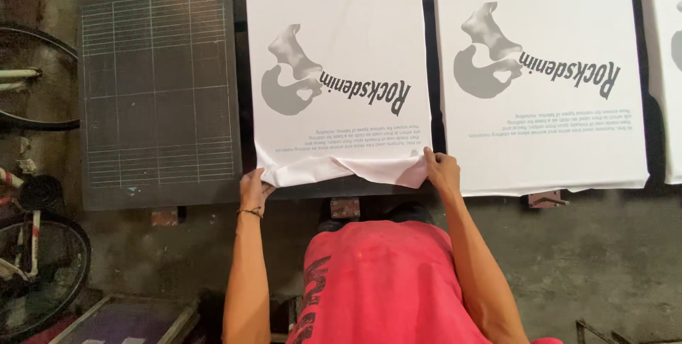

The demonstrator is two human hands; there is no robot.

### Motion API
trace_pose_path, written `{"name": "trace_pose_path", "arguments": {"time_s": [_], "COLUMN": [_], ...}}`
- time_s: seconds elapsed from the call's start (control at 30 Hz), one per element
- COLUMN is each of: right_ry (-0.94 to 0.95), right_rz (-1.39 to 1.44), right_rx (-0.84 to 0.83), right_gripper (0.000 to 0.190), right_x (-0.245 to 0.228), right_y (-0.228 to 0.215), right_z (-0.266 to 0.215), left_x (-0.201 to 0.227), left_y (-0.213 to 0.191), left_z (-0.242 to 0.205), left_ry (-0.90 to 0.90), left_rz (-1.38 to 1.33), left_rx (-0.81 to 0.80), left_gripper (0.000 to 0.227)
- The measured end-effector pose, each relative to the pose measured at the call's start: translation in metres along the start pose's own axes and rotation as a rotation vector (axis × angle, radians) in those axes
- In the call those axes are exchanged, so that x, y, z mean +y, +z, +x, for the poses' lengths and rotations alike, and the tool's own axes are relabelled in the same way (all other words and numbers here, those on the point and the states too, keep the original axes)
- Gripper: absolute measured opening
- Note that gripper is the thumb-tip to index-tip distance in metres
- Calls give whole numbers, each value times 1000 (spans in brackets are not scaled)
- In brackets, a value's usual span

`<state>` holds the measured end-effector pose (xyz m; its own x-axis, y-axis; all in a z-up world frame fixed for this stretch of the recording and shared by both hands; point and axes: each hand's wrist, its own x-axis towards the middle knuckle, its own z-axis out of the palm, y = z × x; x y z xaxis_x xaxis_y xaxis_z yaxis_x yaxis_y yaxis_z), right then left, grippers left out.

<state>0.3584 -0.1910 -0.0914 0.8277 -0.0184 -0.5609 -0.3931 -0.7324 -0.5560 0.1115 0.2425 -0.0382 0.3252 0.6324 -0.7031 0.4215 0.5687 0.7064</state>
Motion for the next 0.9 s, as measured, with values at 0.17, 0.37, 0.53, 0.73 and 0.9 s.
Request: {"name": "trace_pose_path", "arguments": {"time_s": [0.17, 0.37, 0.53, 0.73, 0.9], "right_ry": [34, -76, 5, -100, -180], "right_rz": [-18, 206, 936, 1177, 1311], "right_rx": [10, -3, -201, -302, -306], "right_gripper": [47, 44, 34, 30, 21], "right_x": [-9, -20, -94, -176, -200], "right_y": [4, 12, -3, -37, -55], "right_z": [-2, 3, -39, -77, -78], "left_x": [2, 14, 82, 125, 152], "left_y": [0, 15, 55, 80, 89], "left_z": [9, 25, -51, -73, -80], "left_ry": [-69, 30, 49, 98, 160], "left_rz": [175, 100, -252, -439, -545], "left_rx": [-27, -24, -221, -345, -432], "left_gripper": [71, 49, 30, 14, 19]}}
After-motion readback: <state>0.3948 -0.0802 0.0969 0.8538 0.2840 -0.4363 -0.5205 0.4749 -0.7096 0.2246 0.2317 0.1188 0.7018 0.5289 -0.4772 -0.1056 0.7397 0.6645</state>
